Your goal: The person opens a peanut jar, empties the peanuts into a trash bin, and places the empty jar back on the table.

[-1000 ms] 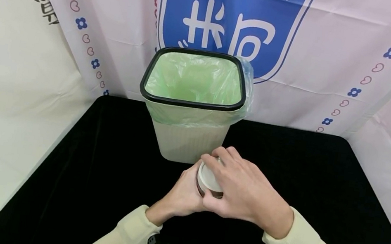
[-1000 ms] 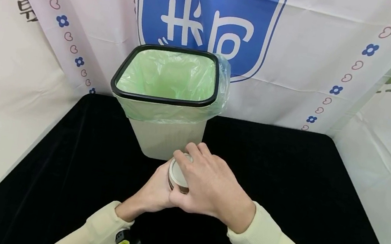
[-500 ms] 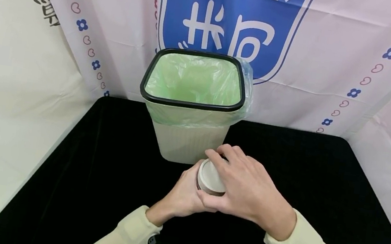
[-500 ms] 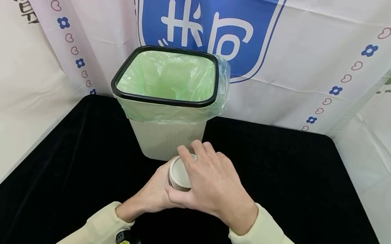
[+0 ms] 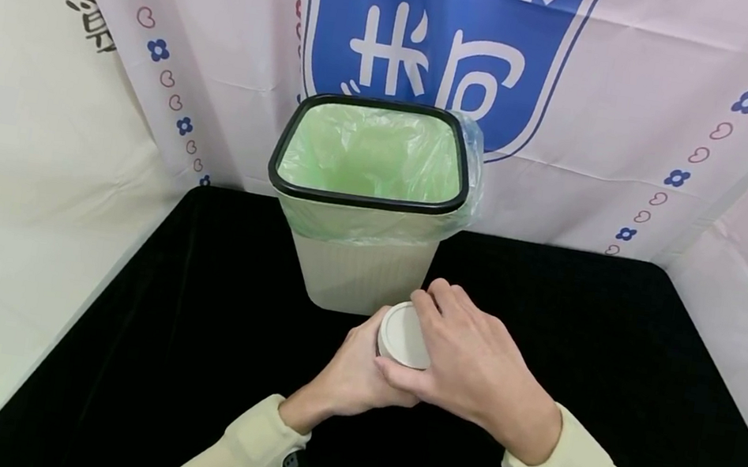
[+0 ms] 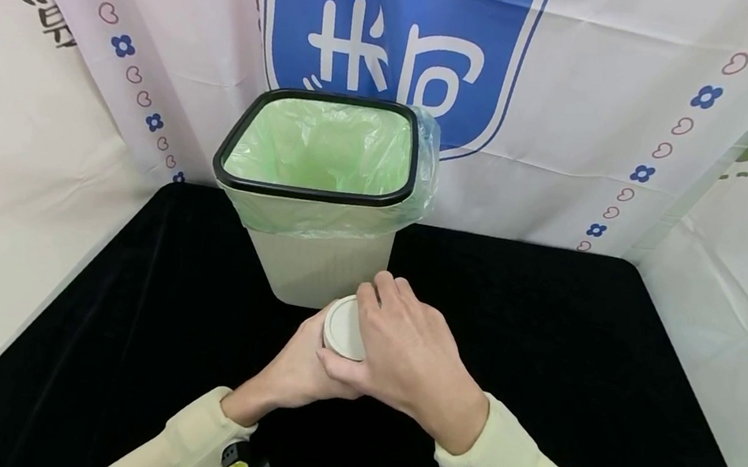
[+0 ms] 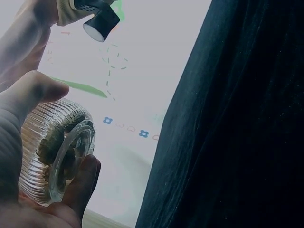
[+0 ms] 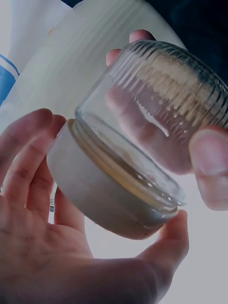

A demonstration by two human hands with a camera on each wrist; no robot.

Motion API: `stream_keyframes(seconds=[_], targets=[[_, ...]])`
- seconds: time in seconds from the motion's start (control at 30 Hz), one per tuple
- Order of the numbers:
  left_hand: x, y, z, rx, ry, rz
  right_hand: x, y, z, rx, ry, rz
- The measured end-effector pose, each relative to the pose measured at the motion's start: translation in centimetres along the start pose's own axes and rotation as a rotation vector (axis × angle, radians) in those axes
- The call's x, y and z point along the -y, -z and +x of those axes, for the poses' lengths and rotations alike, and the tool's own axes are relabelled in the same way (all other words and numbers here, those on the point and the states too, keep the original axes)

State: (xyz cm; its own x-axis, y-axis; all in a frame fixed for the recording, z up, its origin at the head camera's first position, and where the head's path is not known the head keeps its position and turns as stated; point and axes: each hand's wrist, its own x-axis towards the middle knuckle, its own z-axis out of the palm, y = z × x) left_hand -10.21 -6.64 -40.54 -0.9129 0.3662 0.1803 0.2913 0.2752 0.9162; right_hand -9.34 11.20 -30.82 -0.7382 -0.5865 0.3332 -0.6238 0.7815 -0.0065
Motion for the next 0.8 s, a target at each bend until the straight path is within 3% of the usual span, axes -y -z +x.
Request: stream_keyframes(seconds=[0.63,0.8], targets=[[-0.03,-0.14,-0.04,-0.033,-0.037,0.056,-0.26,0.11,0.04,-0.055,0.08,0.02],[0.07,-0.05,-0.09,-0.009,-0.044,0.038,-0.36,0.26,0.06,-0.05,0.113,0.031]])
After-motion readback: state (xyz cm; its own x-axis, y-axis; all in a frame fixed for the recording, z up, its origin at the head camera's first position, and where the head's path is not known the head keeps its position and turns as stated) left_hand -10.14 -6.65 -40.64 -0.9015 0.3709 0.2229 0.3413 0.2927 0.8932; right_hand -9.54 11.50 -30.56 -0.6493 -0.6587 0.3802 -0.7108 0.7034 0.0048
